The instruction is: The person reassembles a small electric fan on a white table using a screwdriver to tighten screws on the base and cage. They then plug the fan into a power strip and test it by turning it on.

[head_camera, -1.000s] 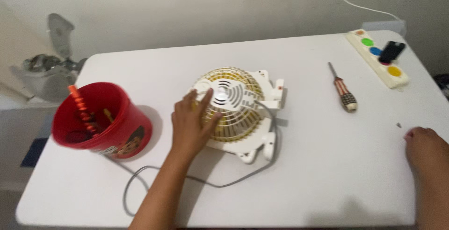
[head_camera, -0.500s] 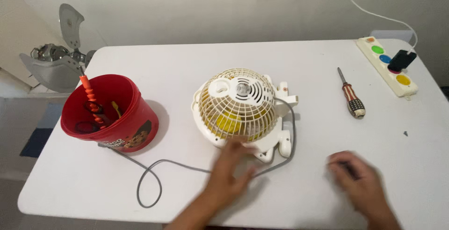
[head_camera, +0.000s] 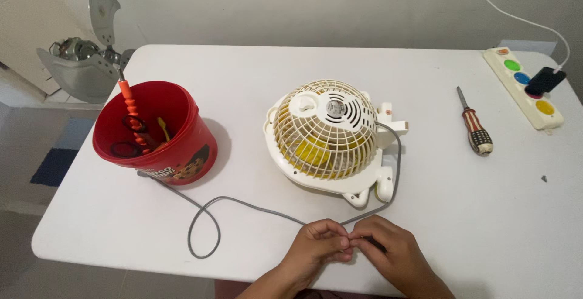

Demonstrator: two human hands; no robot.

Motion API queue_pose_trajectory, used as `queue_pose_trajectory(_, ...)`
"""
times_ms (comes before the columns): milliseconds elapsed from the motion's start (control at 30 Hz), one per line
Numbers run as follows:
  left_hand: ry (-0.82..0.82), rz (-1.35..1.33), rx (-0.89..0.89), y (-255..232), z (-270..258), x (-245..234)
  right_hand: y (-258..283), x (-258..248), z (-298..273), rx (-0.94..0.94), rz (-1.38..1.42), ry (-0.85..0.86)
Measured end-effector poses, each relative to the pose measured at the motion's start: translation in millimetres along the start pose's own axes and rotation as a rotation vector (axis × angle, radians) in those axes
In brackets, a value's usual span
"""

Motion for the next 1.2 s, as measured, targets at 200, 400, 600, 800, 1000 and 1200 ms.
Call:
queue_pose_trajectory(200, -0.124, 0.079, 0.194, -25, 0, -33, -16, -14, 36, 0.163, -0.198, -0.066)
queue_pose_trajectory(400, -0.243, 0.09, 0.31, -41, -3, -59, -7, -10, 53, 0.248, -0.326, -0.055)
queue_pose_trajectory(600, -0.246, 0.022, 0.338, -38, -3, -71, -7, -3, 64, 0.34, -0.391, 0.05)
queue_pose_trajectory(800, -0.228, -0.035, 0.345, -38, -2, -73, 0, -2, 63, 0.382, -0.425, 0.091)
queue_pose_trajectory(1000, -0.22, -0.052, 0.328, -38, -2, -72, 4, 3, 72, 0.383, -0.603, 0.21)
queue_pose_trajectory(1200, -0.207, -0.078, 0.338, -39, -4, -72, 14, 6, 77, 0.333, -0.683, 0.3)
Point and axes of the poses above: each hand's wrist, its own z-axis towards the middle knuckle, its own x-axis out of the palm, y = z × x, the point moved 7 cm from there along z, towards the middle knuckle, and after that the axes turned 11 degrees about -y, right-handed, at the moved point
